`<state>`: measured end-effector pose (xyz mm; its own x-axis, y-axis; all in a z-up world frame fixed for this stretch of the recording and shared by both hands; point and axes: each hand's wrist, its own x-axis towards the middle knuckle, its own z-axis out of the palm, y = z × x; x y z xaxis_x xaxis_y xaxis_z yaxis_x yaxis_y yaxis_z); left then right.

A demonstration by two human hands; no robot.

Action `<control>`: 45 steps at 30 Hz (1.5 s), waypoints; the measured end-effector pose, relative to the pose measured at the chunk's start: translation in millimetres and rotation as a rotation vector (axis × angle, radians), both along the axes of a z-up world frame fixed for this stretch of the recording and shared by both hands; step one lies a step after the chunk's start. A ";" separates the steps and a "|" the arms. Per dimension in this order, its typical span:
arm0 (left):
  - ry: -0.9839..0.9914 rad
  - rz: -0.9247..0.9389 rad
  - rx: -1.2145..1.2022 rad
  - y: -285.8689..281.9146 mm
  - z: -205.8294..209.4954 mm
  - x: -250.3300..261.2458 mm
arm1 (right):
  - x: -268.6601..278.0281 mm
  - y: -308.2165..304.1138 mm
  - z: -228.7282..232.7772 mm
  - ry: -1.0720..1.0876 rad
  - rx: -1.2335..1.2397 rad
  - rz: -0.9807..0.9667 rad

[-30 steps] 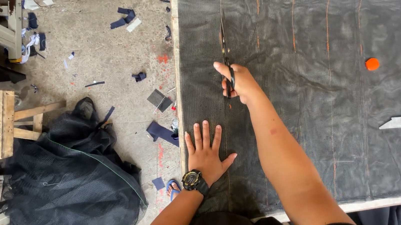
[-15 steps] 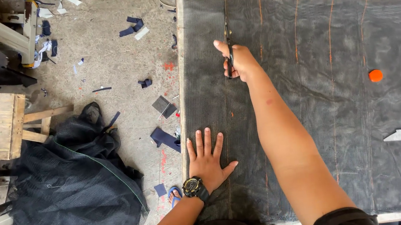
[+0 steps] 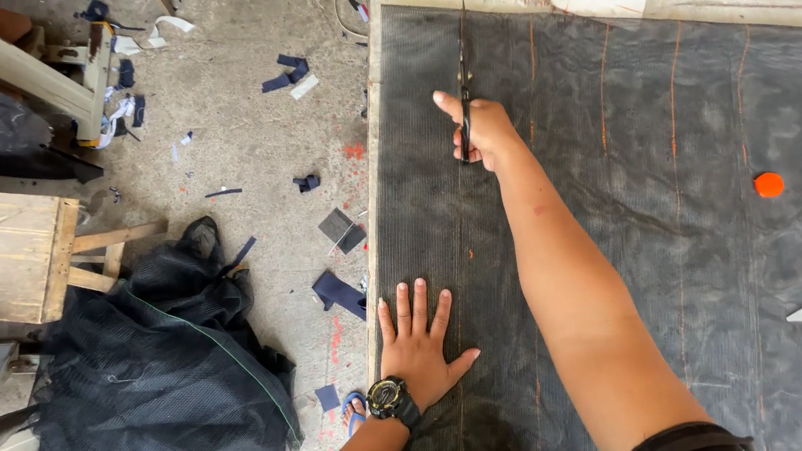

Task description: The person marks a straight line on a large piece of black fabric using a metal L-square and an orange marker. They then retrieve a pair of scissors and cut the fabric along the marked line, separating a strip from the main piece.

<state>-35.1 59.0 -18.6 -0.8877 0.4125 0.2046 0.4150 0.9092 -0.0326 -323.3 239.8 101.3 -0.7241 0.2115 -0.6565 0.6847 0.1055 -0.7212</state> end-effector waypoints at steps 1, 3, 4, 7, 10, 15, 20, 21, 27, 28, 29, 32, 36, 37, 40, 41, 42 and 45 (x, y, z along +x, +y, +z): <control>0.005 0.002 -0.004 -0.4 -0.9 -1.7 | -1.8 1.4 -6.2 0.005 -0.004 0.002; 0.012 0.005 0.017 -0.1 -2.7 -0.6 | -0.8 6.7 -20.1 0.046 0.077 0.027; 0.014 0.006 0.015 -0.3 -2.8 -2.2 | -2.2 7.7 -21.6 0.049 0.075 0.028; 0.032 0.010 -0.019 -1.3 -2.1 1.1 | 0.3 7.8 -23.9 0.069 0.064 0.033; 0.028 0.001 -0.022 -2.4 0.3 -1.0 | -1.3 3.0 -13.9 0.052 0.075 0.028; 0.076 -0.001 -0.036 -3.4 -2.1 -3.6 | -0.1 -1.1 -0.1 0.028 0.037 -0.002; 0.106 -0.008 -0.048 -4.3 -3.1 -7.2 | 25.0 10.5 -13.2 0.086 -0.095 0.006; 0.097 -0.006 -0.053 -4.4 -2.7 -6.3 | 38.6 13.2 -12.7 0.127 -0.132 0.035; -0.760 0.037 -0.090 4.7 84.1 -20.4 | 226.8 48.6 -3.6 0.535 -0.097 0.098; -0.751 0.020 -0.093 3.1 79.4 -18.4 | 266.8 56.8 -16.1 0.543 -0.088 0.083; -0.700 0.022 -0.076 1.3 74.6 -16.3 | 307.0 63.7 -29.2 0.488 -0.031 0.038; -0.597 0.006 -0.038 -0.4 66.3 -17.9 | 418.8 81.2 -53.4 0.285 0.144 0.014; -0.473 0.013 0.002 -2.6 51.7 -10.8 | 543.1 59.6 -38.6 -0.024 0.216 -0.068; -0.496 0.005 -0.007 -0.3 54.2 -20.7 | 553.9 66.5 -59.3 -0.049 0.210 -0.075; -0.410 -0.004 0.070 -5.4 39.3 -6.0 | 626.3 46.1 -89.2 0.107 0.477 0.126; -0.437 0.012 0.028 -5.2 41.7 -6.2 | 632.8 29.1 -68.3 0.046 0.294 -0.041; -0.436 0.029 0.000 -0.6 48.3 -19.4 | 624.4 18.6 -49.9 0.014 0.126 -0.207; -0.097 0.001 0.206 -2.9 14.2 -16.3 | 653.0 1.4 -56.9 0.000 0.069 -0.269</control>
<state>-51.4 56.1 -4.4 -0.9077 0.3699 0.1980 0.4062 0.8930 0.1937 329.8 241.2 44.3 -0.6356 0.4401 -0.6343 0.6950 -0.0315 -0.7183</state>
